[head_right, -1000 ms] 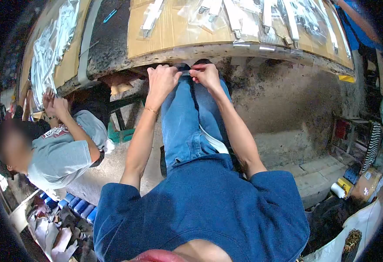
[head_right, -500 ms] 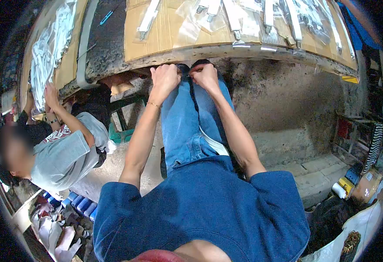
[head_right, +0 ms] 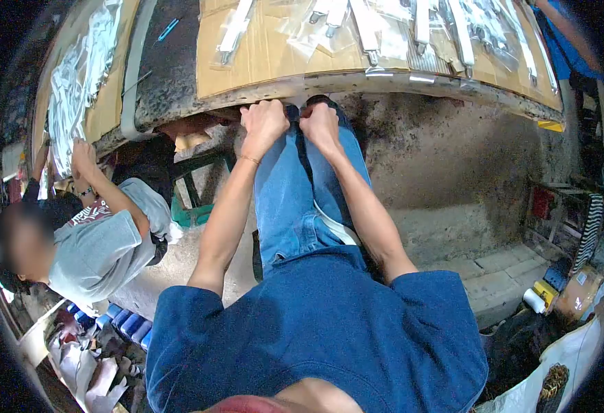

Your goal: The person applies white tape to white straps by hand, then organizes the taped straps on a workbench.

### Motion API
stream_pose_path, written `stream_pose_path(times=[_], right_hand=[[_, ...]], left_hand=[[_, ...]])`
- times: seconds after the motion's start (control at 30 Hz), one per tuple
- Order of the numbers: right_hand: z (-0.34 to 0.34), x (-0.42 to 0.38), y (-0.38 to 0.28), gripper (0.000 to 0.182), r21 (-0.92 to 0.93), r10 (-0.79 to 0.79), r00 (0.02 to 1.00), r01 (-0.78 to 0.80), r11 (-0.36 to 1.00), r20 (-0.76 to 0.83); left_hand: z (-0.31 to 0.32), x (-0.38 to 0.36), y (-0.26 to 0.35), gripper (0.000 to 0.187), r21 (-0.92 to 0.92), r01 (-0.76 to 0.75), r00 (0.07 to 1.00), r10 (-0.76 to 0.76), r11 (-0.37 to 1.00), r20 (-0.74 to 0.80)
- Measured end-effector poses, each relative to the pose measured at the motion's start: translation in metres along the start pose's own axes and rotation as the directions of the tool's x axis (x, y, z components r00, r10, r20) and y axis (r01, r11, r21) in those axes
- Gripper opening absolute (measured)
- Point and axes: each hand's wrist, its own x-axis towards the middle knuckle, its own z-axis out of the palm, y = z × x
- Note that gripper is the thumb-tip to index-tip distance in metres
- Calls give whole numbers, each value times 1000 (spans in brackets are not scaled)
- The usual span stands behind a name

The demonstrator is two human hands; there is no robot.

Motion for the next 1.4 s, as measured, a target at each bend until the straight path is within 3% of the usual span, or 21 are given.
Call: stream_pose_path(times=[0.07,0.13,0.2,0.23,0.33,0.43,0.57,0.63,0.87,0.93,1.0,1.07,1.17,1.23,1.27,1.33,1.37,1.4], right_hand=[[-1,-3,1,19,-12,-50,999,50,999,-1],[-5,-3,3,19,-25,-92,996,92,995,0],[-8,-1,2,20,262,26,997,-46,964,79],[-10,-3,2,21,316,18,995,-49,947,100],[-11,-7,0,21,304,4,995,-34,952,100],[-8,-7,1,21,216,-55,998,45,975,39],[-7,-6,7,20,211,-39,998,29,977,42],[-7,-9,6,21,112,-88,996,89,990,-7],[-8,-22,-1,17,174,-56,998,53,983,12],[-3,-26,1,13,35,-191,980,193,981,-54],[-2,-30,2,11,36,-230,970,233,972,-77],[-2,-35,2,10,35,-264,960,269,963,-97],[-4,-41,2,10,17,-307,946,310,950,-102],[-9,-44,7,12,-65,-334,926,328,942,-174],[-11,-44,10,12,-67,-337,925,330,942,-176],[-22,-45,8,11,96,-221,966,234,967,-134],[-31,-45,6,18,130,-177,984,179,975,-25],[-39,-49,-5,18,131,-182,983,183,974,-21]], left_hand=[[2,1,0,20,22,-32,998,33,999,-50],[0,1,-4,27,-2,16,1000,-16,1000,3],[-1,0,-13,26,-9,31,999,-32,999,-32],[-1,0,-19,26,-82,12,1000,-14,997,-25],[-3,-3,-23,24,-151,-11,1000,8,988,-19],[-3,-5,-17,22,-124,0,1000,-2,992,-18],[5,-3,-13,19,-59,-36,998,33,998,-44],[4,-6,-10,18,-36,-52,997,50,998,-65],[6,-14,-8,15,-2,-93,992,93,996,-86],[12,-18,-10,15,26,-109,988,111,994,-108],[18,-23,-8,14,74,-196,956,207,978,-206],[22,-26,-10,13,70,-199,951,210,978,-226],[20,-37,-13,14,-15,-189,946,178,982,-271],[26,-39,-24,16,74,-182,924,196,980,-327],[28,-38,-32,17,98,-69,970,90,993,-228],[27,-48,-56,18,-31,17,991,-21,999,-136],[28,-57,-64,19,-146,-1,977,-30,989,-209],[22,-66,-68,19,-146,5,977,-36,989,-211]])
